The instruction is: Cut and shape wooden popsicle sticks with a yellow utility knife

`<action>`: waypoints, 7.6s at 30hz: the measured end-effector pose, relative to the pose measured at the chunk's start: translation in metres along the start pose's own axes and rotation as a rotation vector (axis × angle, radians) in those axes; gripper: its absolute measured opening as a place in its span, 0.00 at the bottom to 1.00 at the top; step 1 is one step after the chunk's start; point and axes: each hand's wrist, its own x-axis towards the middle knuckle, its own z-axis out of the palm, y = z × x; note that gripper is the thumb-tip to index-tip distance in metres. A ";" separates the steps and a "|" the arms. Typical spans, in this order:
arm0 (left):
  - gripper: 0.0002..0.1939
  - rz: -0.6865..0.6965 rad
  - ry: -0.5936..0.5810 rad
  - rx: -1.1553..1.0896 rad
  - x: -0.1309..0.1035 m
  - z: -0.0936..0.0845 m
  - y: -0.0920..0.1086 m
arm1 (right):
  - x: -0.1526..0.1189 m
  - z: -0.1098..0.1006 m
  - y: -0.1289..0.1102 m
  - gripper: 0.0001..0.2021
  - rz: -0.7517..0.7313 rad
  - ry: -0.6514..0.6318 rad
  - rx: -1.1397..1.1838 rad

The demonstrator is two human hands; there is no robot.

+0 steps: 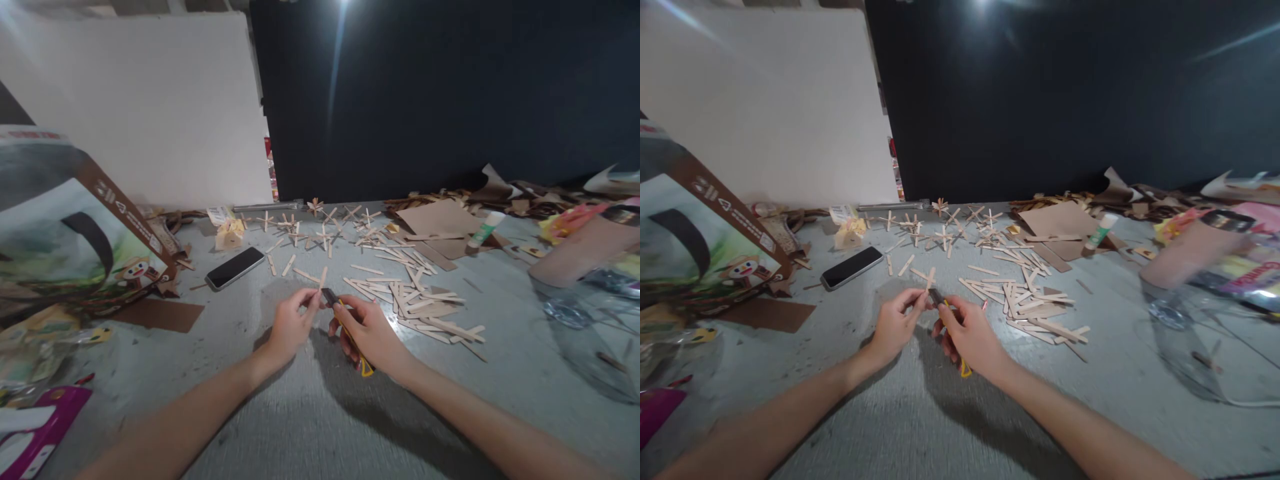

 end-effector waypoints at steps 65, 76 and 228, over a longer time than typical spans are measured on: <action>0.22 -0.098 -0.047 -0.128 -0.003 0.009 0.003 | 0.001 0.012 0.007 0.26 -0.014 -0.038 0.180; 0.23 -0.192 0.002 -0.200 -0.002 0.013 0.009 | 0.000 0.014 0.006 0.24 -0.055 -0.029 0.115; 0.21 -0.130 -0.216 0.010 -0.009 0.011 0.005 | 0.022 -0.024 0.002 0.26 -0.047 0.294 0.101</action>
